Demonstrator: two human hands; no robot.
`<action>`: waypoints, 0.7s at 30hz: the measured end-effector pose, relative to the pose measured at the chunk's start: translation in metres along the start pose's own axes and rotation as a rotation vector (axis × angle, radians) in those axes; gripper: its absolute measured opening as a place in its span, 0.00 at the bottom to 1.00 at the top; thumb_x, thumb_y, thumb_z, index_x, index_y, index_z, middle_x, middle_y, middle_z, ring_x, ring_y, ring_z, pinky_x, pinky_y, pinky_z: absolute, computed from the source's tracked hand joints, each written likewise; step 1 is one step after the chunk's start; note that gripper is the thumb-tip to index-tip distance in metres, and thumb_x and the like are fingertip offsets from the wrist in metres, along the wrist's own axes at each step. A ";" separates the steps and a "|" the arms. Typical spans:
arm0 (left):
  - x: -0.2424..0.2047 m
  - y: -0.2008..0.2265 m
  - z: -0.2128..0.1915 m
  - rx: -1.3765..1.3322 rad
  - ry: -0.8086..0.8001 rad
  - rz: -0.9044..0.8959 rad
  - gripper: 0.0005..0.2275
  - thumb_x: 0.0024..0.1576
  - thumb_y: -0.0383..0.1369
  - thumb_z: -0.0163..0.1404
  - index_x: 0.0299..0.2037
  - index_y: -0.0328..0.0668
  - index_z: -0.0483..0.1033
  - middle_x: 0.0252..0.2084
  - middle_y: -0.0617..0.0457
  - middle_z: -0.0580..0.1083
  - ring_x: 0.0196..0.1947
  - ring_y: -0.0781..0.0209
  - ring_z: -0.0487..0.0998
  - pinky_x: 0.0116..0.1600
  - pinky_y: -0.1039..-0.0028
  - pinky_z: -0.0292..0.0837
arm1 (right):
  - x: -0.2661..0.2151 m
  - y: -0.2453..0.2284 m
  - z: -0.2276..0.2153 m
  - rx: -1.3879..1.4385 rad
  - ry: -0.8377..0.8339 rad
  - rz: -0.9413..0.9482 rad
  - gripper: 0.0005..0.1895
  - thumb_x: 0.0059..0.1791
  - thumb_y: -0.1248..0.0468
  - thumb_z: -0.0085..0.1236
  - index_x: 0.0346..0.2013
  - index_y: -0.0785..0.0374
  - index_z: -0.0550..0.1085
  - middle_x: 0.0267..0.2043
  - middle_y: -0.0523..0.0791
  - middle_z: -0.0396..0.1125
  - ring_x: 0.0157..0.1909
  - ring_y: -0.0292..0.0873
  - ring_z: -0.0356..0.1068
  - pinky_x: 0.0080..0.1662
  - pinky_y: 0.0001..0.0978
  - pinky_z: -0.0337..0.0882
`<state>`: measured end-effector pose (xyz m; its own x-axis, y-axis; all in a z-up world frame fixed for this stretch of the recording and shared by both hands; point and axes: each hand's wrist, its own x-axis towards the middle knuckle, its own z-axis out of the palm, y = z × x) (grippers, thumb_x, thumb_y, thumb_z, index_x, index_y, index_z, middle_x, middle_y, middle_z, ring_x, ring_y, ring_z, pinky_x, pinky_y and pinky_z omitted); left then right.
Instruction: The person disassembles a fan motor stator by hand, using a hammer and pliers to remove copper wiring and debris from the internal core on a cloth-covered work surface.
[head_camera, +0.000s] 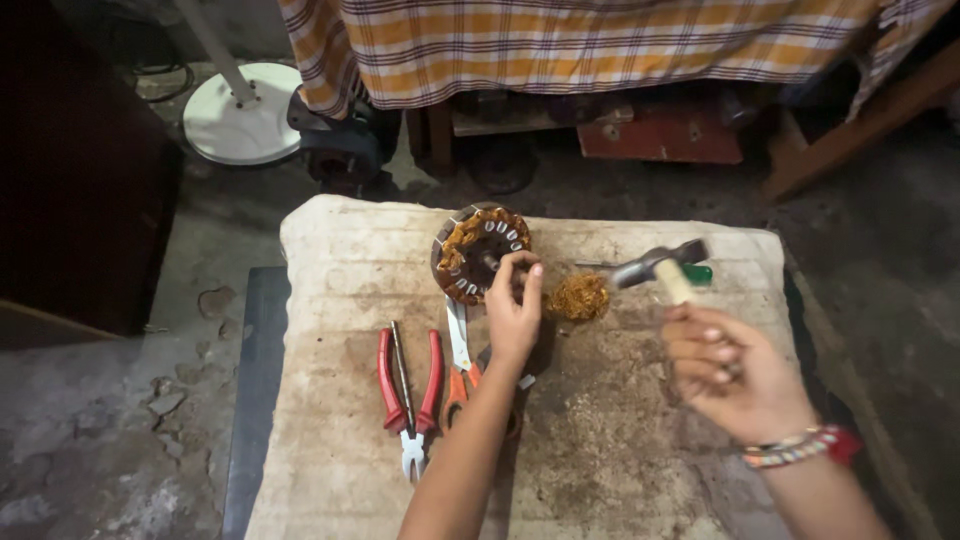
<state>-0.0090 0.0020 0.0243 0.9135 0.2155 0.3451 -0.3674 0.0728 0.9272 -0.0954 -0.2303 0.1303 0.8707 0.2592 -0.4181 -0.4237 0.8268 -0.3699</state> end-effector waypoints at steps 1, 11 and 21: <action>0.001 0.001 0.000 0.016 -0.006 0.002 0.07 0.63 0.32 0.51 0.44 0.37 0.74 0.25 0.59 0.69 0.27 0.73 0.67 0.32 0.78 0.63 | -0.009 -0.006 0.011 0.043 0.008 -0.025 0.07 0.58 0.67 0.46 0.48 0.67 0.64 0.25 0.33 0.56 0.19 0.24 0.53 0.19 0.12 0.59; 0.001 -0.005 0.005 0.118 -0.027 -0.025 0.08 0.63 0.33 0.52 0.38 0.34 0.74 0.22 0.51 0.70 0.24 0.67 0.68 0.31 0.74 0.65 | 0.020 0.041 -0.009 -0.607 0.050 -0.227 0.04 0.54 0.66 0.48 0.41 0.62 0.64 0.22 0.36 0.56 0.19 0.30 0.55 0.19 0.19 0.59; 0.000 0.004 0.006 0.187 -0.084 -0.066 0.10 0.61 0.34 0.53 0.33 0.34 0.75 0.23 0.44 0.73 0.21 0.59 0.71 0.31 0.68 0.67 | 0.025 0.020 -0.051 0.066 0.120 0.099 0.04 0.53 0.67 0.48 0.39 0.60 0.63 0.24 0.33 0.58 0.21 0.26 0.55 0.24 0.19 0.58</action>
<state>-0.0098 -0.0034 0.0289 0.9487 0.1338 0.2864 -0.2747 -0.0994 0.9564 -0.0953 -0.2334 0.0700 0.7876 0.2831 -0.5473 -0.4855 0.8320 -0.2684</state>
